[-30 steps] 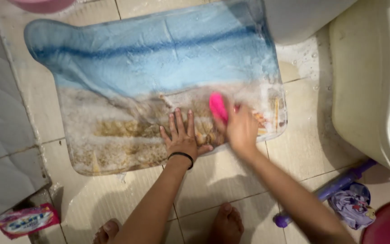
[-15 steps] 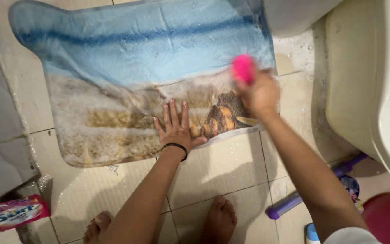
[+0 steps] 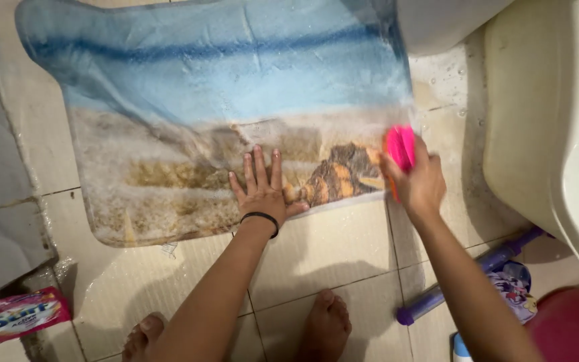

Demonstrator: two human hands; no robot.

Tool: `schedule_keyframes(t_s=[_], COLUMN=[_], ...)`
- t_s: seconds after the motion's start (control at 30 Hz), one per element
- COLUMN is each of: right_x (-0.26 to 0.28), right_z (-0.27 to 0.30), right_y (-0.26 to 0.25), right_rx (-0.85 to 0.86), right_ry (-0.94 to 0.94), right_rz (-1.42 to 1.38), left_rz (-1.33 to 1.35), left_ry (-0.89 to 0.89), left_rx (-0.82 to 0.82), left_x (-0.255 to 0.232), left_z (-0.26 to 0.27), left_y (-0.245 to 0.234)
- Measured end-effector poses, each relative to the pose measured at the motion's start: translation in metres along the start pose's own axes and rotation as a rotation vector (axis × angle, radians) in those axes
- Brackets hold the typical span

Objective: The person scrubs a beach-themed bath mat on the tiled floor using a pink brush and detergent. They rinse the mat with water from a blue scoop, wring it out, and continue scrubbing different sections to remove dirt.

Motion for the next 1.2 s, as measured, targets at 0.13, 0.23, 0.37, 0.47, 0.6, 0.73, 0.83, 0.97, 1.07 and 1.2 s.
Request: schedule_keyframes(t_s=[0.13,0.23,0.37,0.47,0.6,0.73,0.83,0.97,1.07,1.2], right_x=[-0.022,-0.014,0.029,0.108,0.165,0.148,0.130,0.136,0.112,0.052], right_z=[0.012,0.004,0.002,0.004,-0.016,0.032,0.025,0.001,0.019,-0.005], right_y=[-0.006,-0.022,-0.027,0.020,0.036,0.029,0.027,0.030,0.042,0.021], right_rx=[0.019,0.058,0.049,0.079,0.053,0.068,0.240,0.114,0.093,0.152], right_ry=[0.107,0.112,0.010,-0.332,-0.433,-0.598,-0.536,-0.516,-0.530,-0.659], right_rz=[0.051,0.092,0.094,0.184,-0.025,0.012,0.163,0.081,0.042,0.169], left_rz=[-0.104,-0.669,-0.063,-0.112,-0.111,-0.062,-0.092,-0.104,-0.098,-0.119], left_ry=[0.094,0.459,0.546,0.553,0.545,0.553,0.546,0.565,0.547,0.575], left_rx=[-0.064,-0.254,-0.075,-0.123,-0.098,-0.078,-0.093,-0.134,-0.102,-0.052], left_x=[-0.010,-0.060,-0.083,-0.087,-0.089,-0.084,-0.082,-0.084,-0.084,-0.084], left_z=[0.008,0.031,0.038,0.035,0.035,0.032,0.032,0.033,0.032,0.038], left_y=[0.007,0.019,0.034,0.042,0.045,0.042,0.043,0.046,0.043,0.033])
Point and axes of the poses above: each hand's wrist, its own z-axis away from the middle knuckle, its own y-axis out of the palm, x = y × z, the point moved 7 cm from there along -z, towards the middle knuckle, and after that the axes turned 2 degrees about y, right-handed, at the moved point
